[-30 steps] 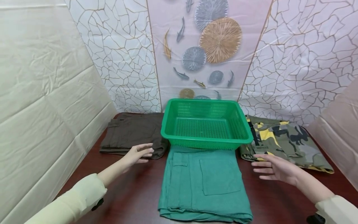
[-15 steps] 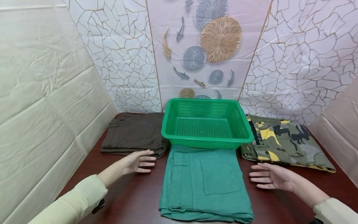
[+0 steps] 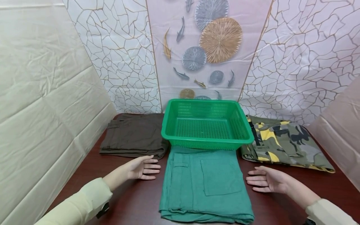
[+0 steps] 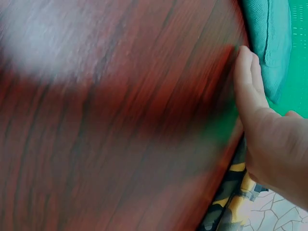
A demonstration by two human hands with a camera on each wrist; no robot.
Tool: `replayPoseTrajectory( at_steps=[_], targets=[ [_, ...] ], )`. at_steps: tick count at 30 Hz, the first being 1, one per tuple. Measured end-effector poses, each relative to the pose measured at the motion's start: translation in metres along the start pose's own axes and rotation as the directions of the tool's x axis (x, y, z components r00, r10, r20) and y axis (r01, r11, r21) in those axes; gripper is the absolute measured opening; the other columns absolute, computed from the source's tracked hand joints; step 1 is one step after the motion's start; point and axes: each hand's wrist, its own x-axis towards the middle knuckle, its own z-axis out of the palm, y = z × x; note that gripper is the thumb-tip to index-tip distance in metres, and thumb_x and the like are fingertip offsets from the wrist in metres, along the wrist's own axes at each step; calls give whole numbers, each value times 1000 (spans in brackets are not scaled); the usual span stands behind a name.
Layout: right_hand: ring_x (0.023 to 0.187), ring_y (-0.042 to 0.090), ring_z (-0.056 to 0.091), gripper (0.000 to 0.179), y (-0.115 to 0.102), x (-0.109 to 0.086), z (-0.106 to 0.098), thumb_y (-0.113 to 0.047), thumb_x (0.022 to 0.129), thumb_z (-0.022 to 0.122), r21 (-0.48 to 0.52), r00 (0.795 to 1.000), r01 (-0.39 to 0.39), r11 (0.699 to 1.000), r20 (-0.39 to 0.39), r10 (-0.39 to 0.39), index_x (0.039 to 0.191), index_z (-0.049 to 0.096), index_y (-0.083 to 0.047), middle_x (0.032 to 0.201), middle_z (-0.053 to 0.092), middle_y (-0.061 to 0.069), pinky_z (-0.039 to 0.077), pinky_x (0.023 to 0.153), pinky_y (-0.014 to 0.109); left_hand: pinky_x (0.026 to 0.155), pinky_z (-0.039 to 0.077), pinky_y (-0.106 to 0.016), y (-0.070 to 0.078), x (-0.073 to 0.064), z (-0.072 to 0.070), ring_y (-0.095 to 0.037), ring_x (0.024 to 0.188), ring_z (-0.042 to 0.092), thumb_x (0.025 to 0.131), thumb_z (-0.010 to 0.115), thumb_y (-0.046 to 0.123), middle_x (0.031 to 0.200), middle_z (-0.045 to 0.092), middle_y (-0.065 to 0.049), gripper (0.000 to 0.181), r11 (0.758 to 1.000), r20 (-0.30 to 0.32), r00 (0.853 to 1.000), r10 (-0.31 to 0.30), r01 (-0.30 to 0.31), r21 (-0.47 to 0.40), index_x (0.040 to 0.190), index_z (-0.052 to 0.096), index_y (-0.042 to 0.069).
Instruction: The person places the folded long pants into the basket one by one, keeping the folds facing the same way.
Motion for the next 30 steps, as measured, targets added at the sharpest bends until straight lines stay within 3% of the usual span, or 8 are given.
replayPoseTrajectory(
  at_steps=[9,17,20,26,30],
  targets=[
    [103,16,66,46,1,7,5,-28,103,25,61,1000,12,998,10,-13,114,63,-4,108,69,7,47,100,37,100,45,-49,2,5,11,-20,108,62,101,35,37,128,58,-14,63,999,45,998,-32,33,-25,147,23,-3],
    [100,16,66,47,7,13,10,-27,103,26,80,1000,20,997,-20,-18,112,64,-2,104,69,7,49,99,35,101,44,-51,2,9,15,-31,121,56,102,31,37,143,42,-23,61,998,78,995,-64,64,-1,147,24,-4],
    [99,15,66,47,6,15,12,-29,103,28,44,998,21,999,-65,-18,124,54,4,104,68,6,48,99,36,102,43,-51,1,12,18,-34,127,49,102,31,38,147,35,-25,62,997,72,995,-71,70,12,147,23,-5],
    [96,12,63,68,1,21,23,-33,102,32,-62,984,5,998,-176,-16,144,11,15,103,64,3,47,99,38,102,42,-52,2,23,32,-38,136,35,102,32,40,150,28,-28,65,996,43,997,-58,55,69,148,19,-3],
    [96,11,61,71,0,25,29,-34,101,33,-140,982,-6,990,-189,-21,144,7,16,107,61,2,47,99,37,104,40,-51,4,31,41,-40,136,34,101,33,40,150,26,-27,66,993,37,998,-56,52,107,150,15,-2]
  ],
)
